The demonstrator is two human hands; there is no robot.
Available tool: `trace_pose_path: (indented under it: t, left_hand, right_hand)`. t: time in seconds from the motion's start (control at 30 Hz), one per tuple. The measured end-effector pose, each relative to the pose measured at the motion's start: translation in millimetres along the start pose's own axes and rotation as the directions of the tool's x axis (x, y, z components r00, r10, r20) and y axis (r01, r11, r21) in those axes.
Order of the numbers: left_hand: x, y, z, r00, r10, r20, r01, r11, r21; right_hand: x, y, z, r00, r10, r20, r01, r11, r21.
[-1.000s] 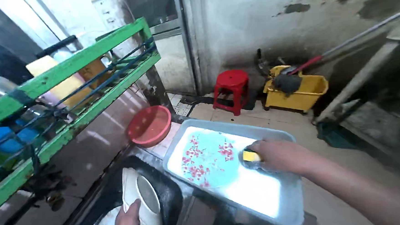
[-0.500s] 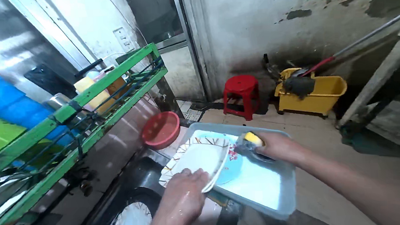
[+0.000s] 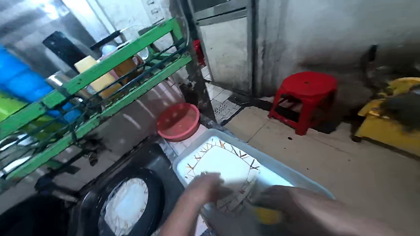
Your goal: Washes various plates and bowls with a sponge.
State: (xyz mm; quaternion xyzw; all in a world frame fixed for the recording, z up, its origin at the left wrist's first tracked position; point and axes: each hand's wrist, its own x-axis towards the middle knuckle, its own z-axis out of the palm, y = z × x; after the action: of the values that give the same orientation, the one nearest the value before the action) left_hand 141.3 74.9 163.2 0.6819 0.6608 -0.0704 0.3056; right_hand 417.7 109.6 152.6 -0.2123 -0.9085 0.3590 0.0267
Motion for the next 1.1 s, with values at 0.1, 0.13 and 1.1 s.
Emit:
trace_pose_path:
  t: [0.1, 0.13, 1.1]
  left_hand:
    - [18.9, -14.5, -5.6, 0.919, -0.337, -0.204, 0.332, 0.941, -0.057]
    - [23.9, -19.1, -4.0, 0.873, -0.434, -0.223, 0.428, 0.900, -0.076]
    - [-44.0, 16.4, 8.5, 0.809, -0.546, -0.220, -0.411, -0.257, -0.875]
  right_hand:
    - [20.9, 4.6, 4.7, 0.958, 0.024, 0.284, 0.029, 0.983, -0.180]
    - [27.7, 7.2, 10.6, 0.936, 0.070, 0.346, 0.013, 0.973, -0.232]
    - [118.6, -25.7, -11.8, 0.882, 0.430, -0.194, -0.349, 0.871, 0.346]
